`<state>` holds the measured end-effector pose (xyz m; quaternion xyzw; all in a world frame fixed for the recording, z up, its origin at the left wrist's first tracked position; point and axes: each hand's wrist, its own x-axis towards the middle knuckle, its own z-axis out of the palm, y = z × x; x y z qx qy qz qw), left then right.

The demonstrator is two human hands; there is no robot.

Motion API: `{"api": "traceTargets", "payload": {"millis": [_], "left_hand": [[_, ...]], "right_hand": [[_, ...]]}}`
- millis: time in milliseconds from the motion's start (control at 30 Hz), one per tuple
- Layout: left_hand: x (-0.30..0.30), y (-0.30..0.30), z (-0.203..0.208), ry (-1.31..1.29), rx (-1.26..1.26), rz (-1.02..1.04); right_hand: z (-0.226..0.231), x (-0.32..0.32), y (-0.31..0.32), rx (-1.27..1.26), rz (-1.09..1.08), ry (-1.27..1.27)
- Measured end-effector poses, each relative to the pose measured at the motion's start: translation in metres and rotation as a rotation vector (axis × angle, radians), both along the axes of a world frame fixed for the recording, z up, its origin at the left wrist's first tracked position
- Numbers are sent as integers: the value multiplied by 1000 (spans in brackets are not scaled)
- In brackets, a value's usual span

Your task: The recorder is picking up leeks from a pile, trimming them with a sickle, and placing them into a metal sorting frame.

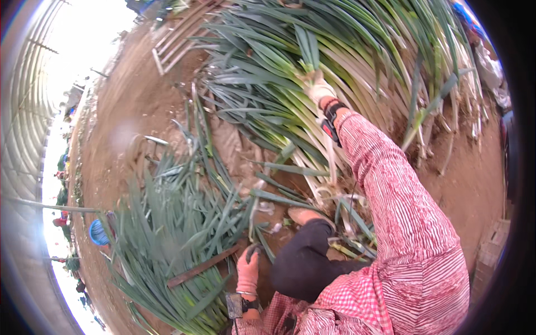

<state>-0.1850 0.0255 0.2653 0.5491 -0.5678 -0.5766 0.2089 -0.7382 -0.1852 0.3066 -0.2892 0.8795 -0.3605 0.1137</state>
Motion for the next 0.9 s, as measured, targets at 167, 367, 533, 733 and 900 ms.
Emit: {"api": "traceTargets", "payload": {"millis": [167, 367, 533, 733, 900], "left_hand": [[11, -17, 8, 62, -11, 53], [-88, -39, 106, 273, -22, -75], [-201, -7, 124, 413, -38, -216], [-235, 76, 108, 242, 311, -467], [-228, 103, 111, 4, 34, -421]], "right_hand": [[-16, -7, -6, -428, 20, 107], [50, 0, 35, -587, 100, -571], [118, 24, 78, -814, 153, -915], [99, 57, 140, -814, 151, -1104], [54, 26, 148, -688, 129, -908]]}}
